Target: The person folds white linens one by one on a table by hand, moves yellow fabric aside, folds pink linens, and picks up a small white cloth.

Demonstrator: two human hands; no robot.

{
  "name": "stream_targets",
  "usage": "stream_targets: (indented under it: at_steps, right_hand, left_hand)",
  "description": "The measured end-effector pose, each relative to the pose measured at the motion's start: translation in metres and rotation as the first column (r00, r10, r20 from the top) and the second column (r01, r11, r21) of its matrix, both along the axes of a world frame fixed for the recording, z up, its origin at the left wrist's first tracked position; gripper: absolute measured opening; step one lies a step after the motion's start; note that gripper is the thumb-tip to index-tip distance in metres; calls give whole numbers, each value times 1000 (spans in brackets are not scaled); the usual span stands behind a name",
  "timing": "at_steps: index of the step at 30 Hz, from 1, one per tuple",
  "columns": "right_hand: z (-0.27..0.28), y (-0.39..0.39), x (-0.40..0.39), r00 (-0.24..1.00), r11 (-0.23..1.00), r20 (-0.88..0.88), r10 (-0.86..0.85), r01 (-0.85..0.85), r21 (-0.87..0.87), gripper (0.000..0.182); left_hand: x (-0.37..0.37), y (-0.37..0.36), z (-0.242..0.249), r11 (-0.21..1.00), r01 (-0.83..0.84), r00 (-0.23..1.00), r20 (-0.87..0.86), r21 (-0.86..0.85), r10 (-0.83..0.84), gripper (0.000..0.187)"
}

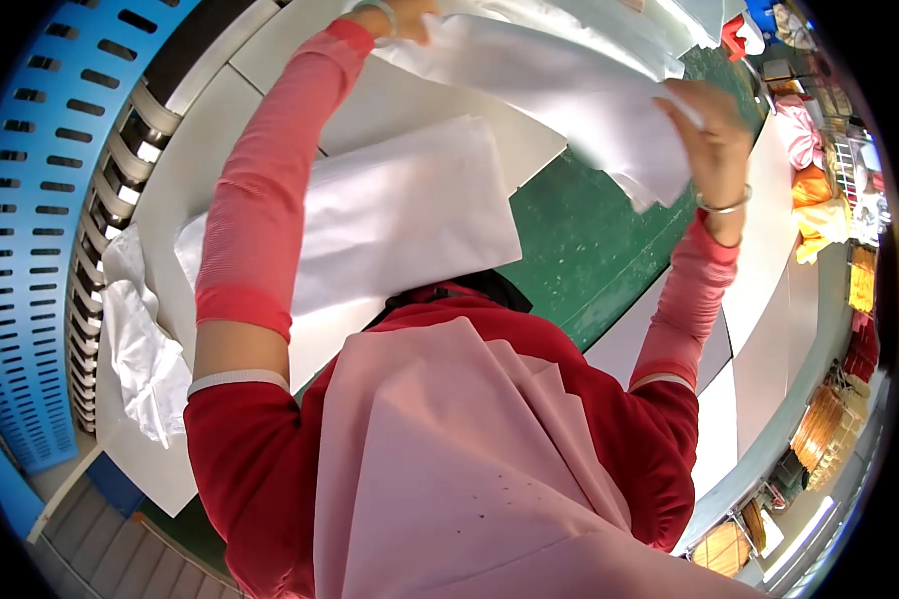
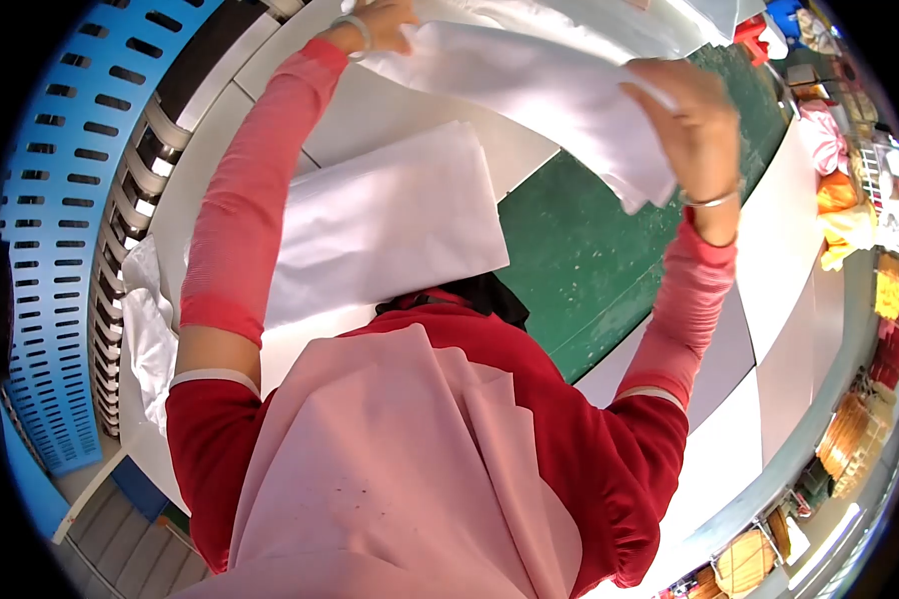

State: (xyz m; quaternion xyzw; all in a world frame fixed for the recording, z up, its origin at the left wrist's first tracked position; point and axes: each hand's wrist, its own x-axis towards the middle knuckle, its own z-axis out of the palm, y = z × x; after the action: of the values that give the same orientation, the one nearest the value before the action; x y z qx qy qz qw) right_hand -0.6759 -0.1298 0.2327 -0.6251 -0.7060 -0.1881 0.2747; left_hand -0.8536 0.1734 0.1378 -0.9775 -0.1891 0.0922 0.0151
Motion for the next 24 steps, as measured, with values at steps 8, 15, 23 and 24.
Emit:
stream_targets:
  at_steps: [8,15,23,24]
  right_hand:
    - [4,-15,8,898,997,-433,-77,71,-30,19]
    - [-64,-40,-88,963,992,-241,122,-126,-3,15]
    - [-220,-89,-158,898,957,-433,76,-187,-220,32]
    - [-211,-85,-160,908,958,-414,73,-179,-224,32]
  left_hand:
    - [-183,22,42,993,114,723,684,26,-100,15]
    - [-375,-113,72,920,-377,726,651,109,220,29]
    - [-483,-221,-110,766,-643,663,502,2,556,22]
    - [-483,-220,-106,772,-634,670,525,39,524,22]
